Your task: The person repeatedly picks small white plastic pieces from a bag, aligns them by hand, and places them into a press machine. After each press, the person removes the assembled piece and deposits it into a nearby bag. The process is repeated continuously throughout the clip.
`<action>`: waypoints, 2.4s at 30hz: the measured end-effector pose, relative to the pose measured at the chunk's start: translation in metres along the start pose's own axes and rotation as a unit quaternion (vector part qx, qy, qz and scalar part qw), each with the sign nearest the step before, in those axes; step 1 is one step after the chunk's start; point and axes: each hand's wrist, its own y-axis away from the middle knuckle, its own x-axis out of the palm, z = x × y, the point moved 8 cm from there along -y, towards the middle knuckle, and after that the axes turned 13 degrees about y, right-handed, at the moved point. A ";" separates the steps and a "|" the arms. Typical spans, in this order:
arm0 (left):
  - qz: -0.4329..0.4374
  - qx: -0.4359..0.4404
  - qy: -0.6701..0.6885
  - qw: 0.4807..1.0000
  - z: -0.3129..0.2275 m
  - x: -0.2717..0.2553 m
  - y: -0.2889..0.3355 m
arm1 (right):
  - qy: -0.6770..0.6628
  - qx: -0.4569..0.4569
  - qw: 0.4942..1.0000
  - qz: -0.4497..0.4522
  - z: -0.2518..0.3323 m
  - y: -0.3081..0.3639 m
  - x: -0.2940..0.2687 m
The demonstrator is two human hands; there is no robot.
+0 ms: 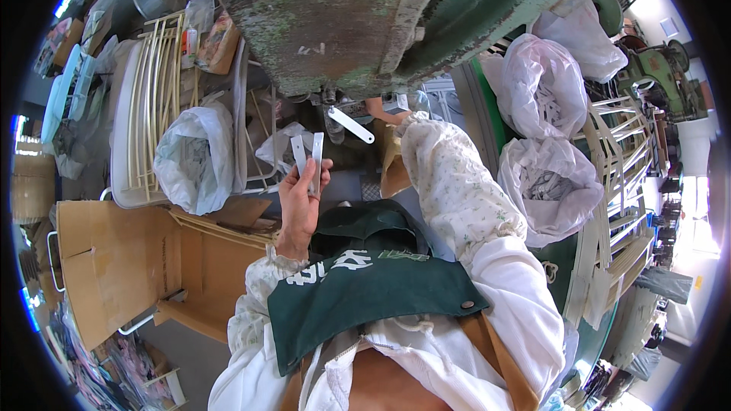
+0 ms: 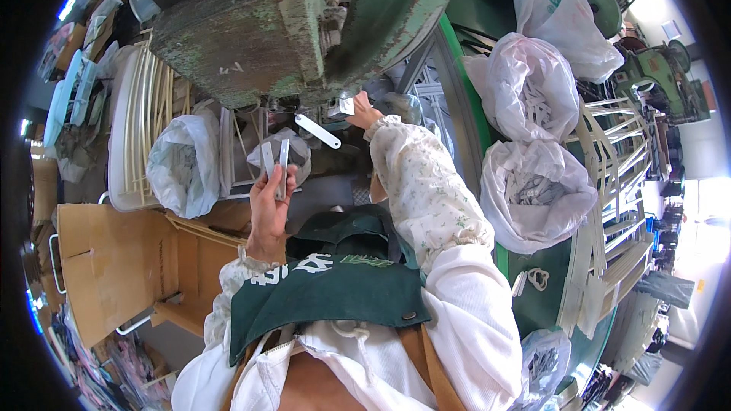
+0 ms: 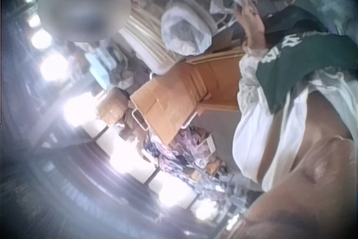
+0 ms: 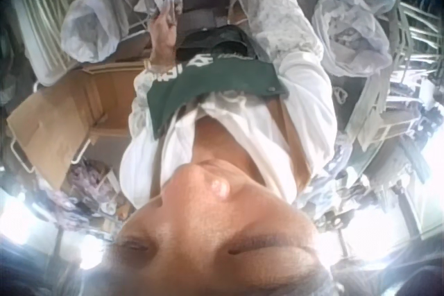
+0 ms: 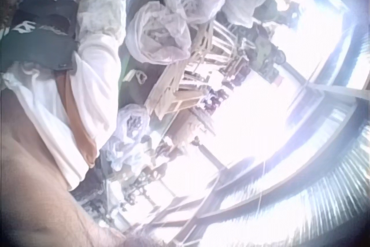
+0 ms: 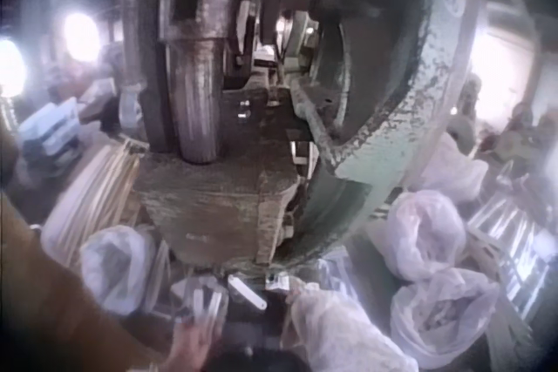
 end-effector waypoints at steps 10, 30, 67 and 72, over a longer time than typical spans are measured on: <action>0.088 -0.106 0.312 0.940 0.012 -0.013 -0.029 | -0.854 0.289 0.401 0.164 -0.112 0.005 0.059; 0.025 0.153 -0.123 0.980 -0.036 0.034 -0.014 | -0.907 0.390 0.011 0.158 -0.243 -0.025 0.080; 0.008 0.108 -0.144 0.984 -0.044 0.020 -0.043 | -0.905 0.222 -0.147 0.333 -0.310 0.005 0.036; 0.019 0.090 -0.152 0.984 -0.045 0.019 -0.048 | -0.902 0.236 -0.143 0.332 -0.308 0.004 0.038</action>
